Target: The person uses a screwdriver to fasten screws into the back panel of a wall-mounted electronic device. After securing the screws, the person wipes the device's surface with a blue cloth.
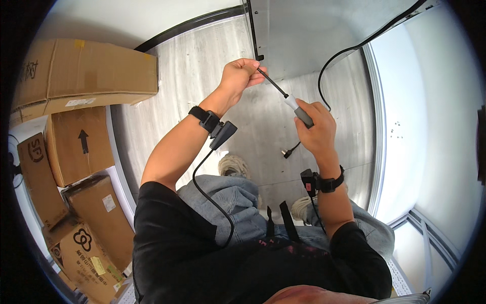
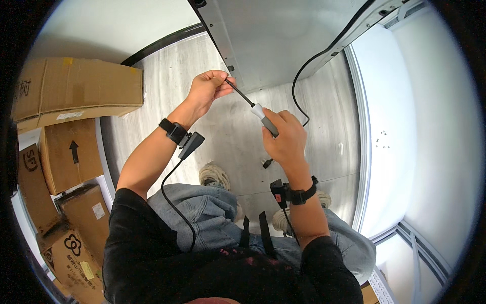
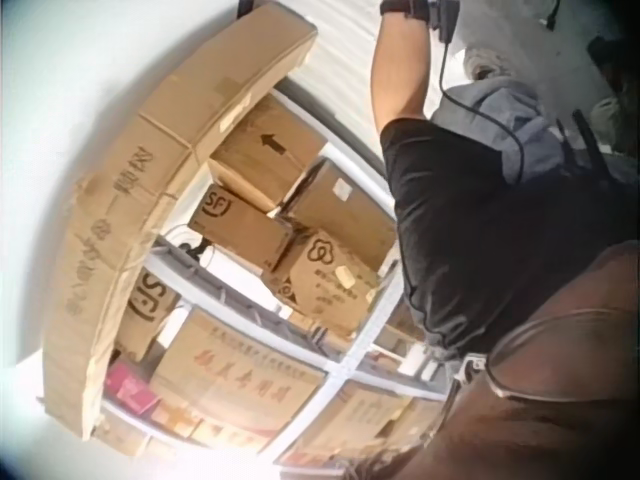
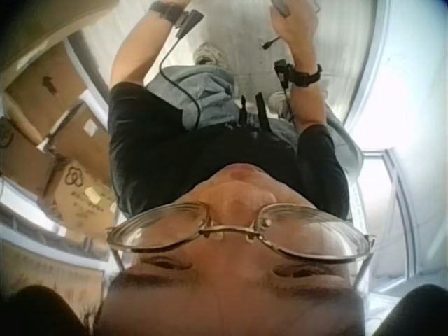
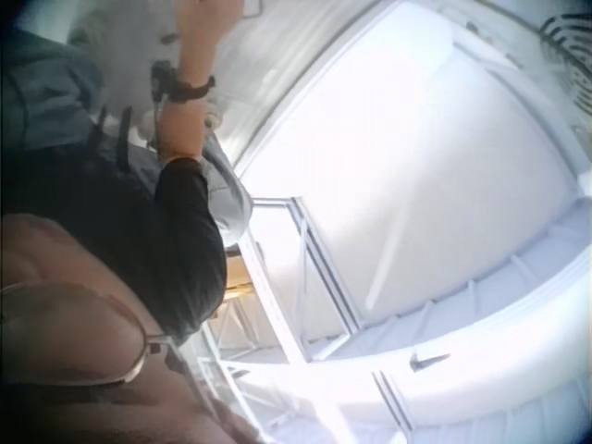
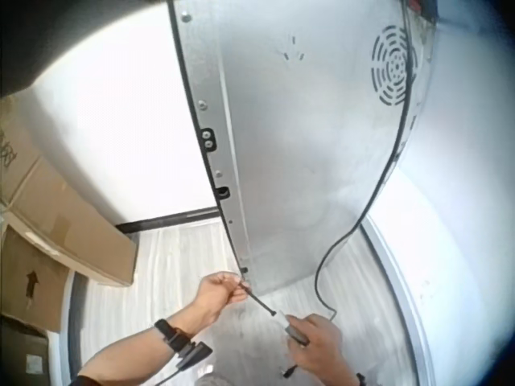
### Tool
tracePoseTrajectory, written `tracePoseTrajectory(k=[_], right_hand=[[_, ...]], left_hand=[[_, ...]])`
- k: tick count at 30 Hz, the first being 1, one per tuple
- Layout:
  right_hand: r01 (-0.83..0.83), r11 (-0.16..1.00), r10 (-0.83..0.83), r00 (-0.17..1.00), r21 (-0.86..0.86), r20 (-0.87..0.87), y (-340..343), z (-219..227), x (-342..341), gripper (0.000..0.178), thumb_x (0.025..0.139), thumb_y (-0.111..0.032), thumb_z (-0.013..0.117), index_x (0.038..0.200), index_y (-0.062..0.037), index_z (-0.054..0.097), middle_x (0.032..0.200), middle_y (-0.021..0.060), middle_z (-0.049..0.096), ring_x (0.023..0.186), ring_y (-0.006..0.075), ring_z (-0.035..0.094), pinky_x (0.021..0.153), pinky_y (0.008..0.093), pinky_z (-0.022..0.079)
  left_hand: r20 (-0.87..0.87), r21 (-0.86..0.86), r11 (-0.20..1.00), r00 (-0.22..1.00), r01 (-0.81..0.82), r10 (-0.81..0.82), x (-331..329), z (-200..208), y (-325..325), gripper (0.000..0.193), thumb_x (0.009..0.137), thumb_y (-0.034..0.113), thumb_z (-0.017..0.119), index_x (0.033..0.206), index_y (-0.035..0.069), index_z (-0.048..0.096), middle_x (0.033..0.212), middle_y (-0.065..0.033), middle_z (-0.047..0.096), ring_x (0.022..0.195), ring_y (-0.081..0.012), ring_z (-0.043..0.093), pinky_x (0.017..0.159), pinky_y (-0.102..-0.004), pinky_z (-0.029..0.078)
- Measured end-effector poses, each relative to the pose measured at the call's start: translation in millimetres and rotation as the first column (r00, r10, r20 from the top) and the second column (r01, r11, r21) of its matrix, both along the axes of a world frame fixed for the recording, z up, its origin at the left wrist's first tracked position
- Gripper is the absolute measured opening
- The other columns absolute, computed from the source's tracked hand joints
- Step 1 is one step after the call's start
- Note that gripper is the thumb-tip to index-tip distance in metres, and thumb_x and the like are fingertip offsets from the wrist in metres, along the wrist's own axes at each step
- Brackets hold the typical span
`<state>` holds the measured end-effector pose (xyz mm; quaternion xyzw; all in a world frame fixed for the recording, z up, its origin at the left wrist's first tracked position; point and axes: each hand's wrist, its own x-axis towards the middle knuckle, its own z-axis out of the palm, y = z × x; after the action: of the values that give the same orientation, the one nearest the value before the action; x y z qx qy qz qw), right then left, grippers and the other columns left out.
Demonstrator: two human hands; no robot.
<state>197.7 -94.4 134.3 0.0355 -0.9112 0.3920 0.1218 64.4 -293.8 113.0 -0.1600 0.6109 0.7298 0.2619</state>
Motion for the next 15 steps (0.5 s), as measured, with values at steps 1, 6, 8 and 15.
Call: tracePoseTrajectory(k=[1, 6, 8, 15], right_hand=[[0.005, 1.000, -0.005, 1.000, -0.001, 0.000, -0.7, 0.2, 1.0, 0.038, 0.067, -0.003, 0.069, 0.104, -0.0080, 0.066, 0.074, 0.0072, 0.056, 0.064, 0.0250, 0.056, 0.056, 0.0343, 0.044], [0.127, 0.961, -0.084, 0.981, -0.248, 0.174, -11.2, -4.2, 8.6, 0.035, 0.070, -0.002, 0.067, 0.105, -0.0054, 0.064, 0.079, 0.0084, 0.058, 0.068, 0.0200, 0.057, 0.060, 0.0307, 0.045], [0.201, 0.911, -0.101, 0.956, -0.361, 0.276, -20.6, -2.8, 12.8, 0.035, 0.072, -0.001, 0.066, 0.106, -0.0037, 0.060, 0.082, 0.0087, 0.059, 0.071, 0.0175, 0.057, 0.063, 0.0293, 0.045], [0.258, 0.774, -0.052, 0.936, -0.578, 0.349, -48.9, -19.8, 24.3, 0.036, 0.077, 0.000, 0.065, 0.110, -0.0006, 0.049, 0.093, 0.0076, 0.058, 0.082, 0.0129, 0.055, 0.074, 0.0268, 0.044]], left_hand=[[-0.003, 0.014, 1.000, 1.000, -0.005, 0.005, 0.1, 0.6, 1.8, 0.013, 0.096, 0.011, 0.051, 0.098, 0.000, 0.058, 0.097, -0.0129, 0.066, 0.085, -0.0172, 0.067, 0.077, -0.0258, 0.057], [0.043, 0.173, 0.983, 0.997, -0.064, 0.057, -1.2, 6.6, 10.7, 0.016, 0.096, 0.016, 0.052, 0.099, 0.002, 0.058, 0.098, -0.0111, 0.065, 0.089, -0.0179, 0.066, 0.078, -0.0259, 0.057], [0.080, 0.251, 0.966, 0.996, -0.068, 0.050, -1.3, 10.6, 12.1, 0.017, 0.096, 0.018, 0.052, 0.100, 0.002, 0.058, 0.099, -0.0103, 0.065, 0.089, -0.0181, 0.066, 0.078, -0.0262, 0.057], [0.098, 0.362, 0.928, 0.994, -0.087, 0.055, -1.0, 4.6, 16.7, 0.022, 0.098, 0.024, 0.047, 0.102, 0.004, 0.056, 0.108, -0.0103, 0.063, 0.097, -0.0191, 0.062, 0.086, -0.0309, 0.053]])
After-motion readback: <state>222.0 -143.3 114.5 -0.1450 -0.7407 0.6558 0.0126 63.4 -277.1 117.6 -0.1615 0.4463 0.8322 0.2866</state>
